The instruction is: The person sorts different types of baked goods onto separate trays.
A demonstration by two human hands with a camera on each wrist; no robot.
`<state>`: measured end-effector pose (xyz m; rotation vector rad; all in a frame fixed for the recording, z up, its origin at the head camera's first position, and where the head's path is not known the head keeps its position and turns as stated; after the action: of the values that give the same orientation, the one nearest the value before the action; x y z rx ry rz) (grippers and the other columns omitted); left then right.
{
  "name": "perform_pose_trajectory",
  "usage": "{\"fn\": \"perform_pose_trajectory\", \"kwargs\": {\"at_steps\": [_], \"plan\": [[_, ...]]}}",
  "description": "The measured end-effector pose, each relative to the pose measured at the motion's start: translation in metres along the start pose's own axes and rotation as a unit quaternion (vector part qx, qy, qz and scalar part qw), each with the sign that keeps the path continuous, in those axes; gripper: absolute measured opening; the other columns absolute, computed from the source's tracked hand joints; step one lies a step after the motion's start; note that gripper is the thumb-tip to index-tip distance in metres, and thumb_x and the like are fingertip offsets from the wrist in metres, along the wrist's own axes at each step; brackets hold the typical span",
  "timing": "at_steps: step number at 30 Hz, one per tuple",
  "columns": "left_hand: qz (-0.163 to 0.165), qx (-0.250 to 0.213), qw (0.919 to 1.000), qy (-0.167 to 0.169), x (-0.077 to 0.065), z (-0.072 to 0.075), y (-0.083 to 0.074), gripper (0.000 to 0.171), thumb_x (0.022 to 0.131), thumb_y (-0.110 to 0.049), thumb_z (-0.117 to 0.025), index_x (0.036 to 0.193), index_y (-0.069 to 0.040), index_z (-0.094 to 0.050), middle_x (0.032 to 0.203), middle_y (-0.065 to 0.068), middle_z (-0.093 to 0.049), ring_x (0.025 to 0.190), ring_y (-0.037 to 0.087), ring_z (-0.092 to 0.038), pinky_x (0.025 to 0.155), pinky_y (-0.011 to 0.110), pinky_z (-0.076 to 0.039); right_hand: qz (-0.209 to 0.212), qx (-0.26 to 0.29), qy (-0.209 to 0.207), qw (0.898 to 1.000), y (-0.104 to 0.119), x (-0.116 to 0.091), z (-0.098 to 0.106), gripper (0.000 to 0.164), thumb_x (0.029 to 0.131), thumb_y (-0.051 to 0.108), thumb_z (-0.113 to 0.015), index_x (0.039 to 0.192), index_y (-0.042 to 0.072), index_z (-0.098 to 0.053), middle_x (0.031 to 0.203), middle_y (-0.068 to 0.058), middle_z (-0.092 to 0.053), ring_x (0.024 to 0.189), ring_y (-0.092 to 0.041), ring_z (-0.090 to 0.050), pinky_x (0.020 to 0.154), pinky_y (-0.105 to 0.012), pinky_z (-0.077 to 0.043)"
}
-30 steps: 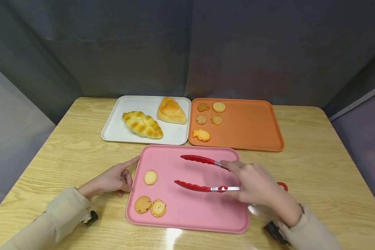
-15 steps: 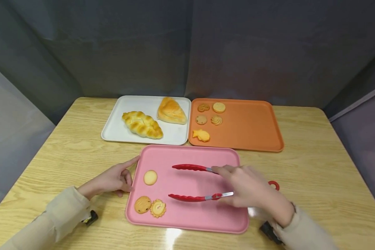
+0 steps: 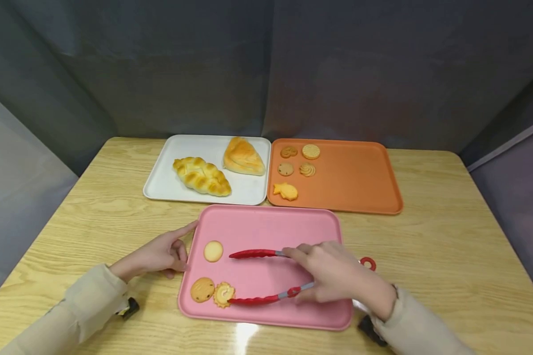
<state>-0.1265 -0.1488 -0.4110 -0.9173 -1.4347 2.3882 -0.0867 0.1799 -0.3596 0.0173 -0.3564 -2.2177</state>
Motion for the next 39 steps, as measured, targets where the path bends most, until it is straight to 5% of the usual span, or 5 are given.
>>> {"fn": "perform_pose_trajectory", "kwargs": {"at_steps": [9,39], "plan": [[0.003,0.004,1.0,-0.003,0.0,0.0,0.0,0.096,0.071,0.009,-0.067,0.147,-0.011,-0.012,0.067,0.011,-0.057,0.046,0.016,-0.05,0.04,0.03,-0.047,0.003,0.02,0.046,0.999,0.011,0.008,-0.006,0.067,0.064,0.043,-0.077,0.118,0.008,-0.057,0.096,0.003,-0.064,0.067,-0.004,-0.052,0.06,-0.03,-0.048],[0.004,0.007,1.0,0.0,0.002,0.001,0.002,0.096,0.071,0.008,-0.068,0.147,-0.012,-0.013,0.067,0.011,-0.057,0.048,0.017,-0.051,0.04,0.031,-0.047,0.006,0.048,0.064,0.997,0.017,0.012,-0.01,0.054,0.071,0.041,-0.074,0.114,0.012,-0.061,0.097,0.002,-0.066,0.07,-0.002,-0.056,0.06,-0.03,-0.049]]}}
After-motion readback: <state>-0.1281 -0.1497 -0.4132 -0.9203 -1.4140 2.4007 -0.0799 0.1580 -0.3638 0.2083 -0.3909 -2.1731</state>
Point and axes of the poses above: each hand's wrist, its own x-axis towards the middle knuckle, its own z-axis out of the back of the hand, y = z × x, the point moved 3 cm from there along x, towards the middle knuckle
